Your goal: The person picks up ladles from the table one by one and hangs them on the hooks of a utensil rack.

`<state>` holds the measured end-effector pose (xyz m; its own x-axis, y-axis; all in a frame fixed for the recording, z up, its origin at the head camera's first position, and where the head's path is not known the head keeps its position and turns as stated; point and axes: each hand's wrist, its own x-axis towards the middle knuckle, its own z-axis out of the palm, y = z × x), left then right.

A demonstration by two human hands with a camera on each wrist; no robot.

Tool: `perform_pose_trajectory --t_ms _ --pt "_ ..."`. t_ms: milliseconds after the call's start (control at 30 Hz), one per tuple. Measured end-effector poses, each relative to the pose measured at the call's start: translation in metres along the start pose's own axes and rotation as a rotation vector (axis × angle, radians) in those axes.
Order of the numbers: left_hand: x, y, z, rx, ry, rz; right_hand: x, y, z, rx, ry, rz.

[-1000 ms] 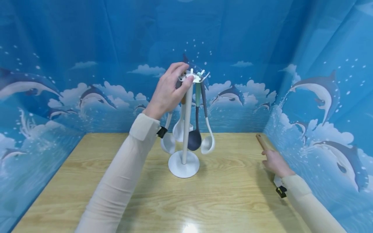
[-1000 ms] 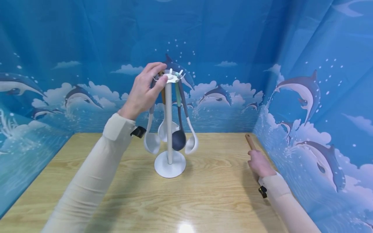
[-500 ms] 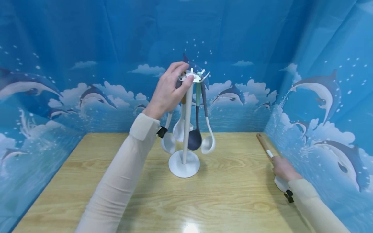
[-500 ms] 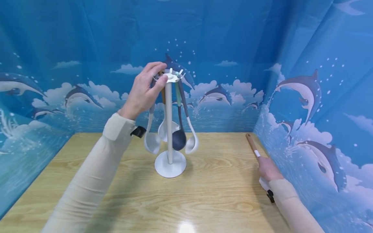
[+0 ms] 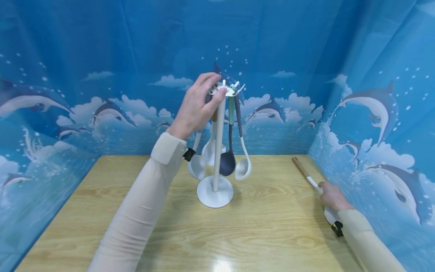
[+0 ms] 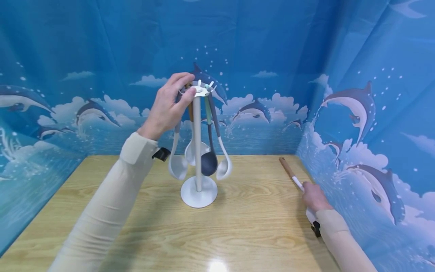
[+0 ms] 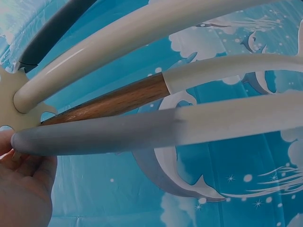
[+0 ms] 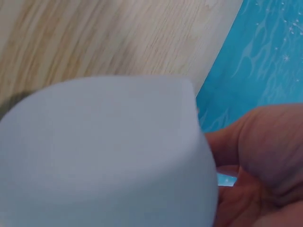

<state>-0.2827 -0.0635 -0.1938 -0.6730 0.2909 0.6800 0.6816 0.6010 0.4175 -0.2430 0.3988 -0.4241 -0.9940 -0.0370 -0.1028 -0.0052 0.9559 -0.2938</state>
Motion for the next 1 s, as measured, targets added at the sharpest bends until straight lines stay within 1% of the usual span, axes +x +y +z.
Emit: perform_pose_trajectory --t_ms 100,333,467,600,700,900,1000 --pt "0.0 0.0 0.0 0.001 0.002 -0.004 0.0 -0.002 -0.001 -0.007 0.02 -0.021" --pt "-0.001 -0.001 0.0 -0.003 0.006 0.002 -0.002 -0.013 -0.004 0.02 0.071 -0.092" --pt "-0.001 -0.002 0.0 -0.005 0.005 0.003 -0.001 -0.021 -0.006 0.039 0.099 -0.104" --pt "-0.001 -0.002 0.001 -0.008 0.006 0.0 0.001 -0.033 -0.007 0.089 0.136 -0.112" --pt "-0.001 -0.001 0.001 -0.007 0.009 -0.002 0.001 -0.046 -0.007 0.125 0.194 -0.135" --pt "0.0 0.0 0.002 0.002 0.005 -0.009 -0.002 -0.079 -0.012 0.185 0.361 -0.217" --pt "0.001 0.001 0.002 0.006 0.001 -0.015 -0.003 -0.096 -0.014 0.256 0.416 -0.249"
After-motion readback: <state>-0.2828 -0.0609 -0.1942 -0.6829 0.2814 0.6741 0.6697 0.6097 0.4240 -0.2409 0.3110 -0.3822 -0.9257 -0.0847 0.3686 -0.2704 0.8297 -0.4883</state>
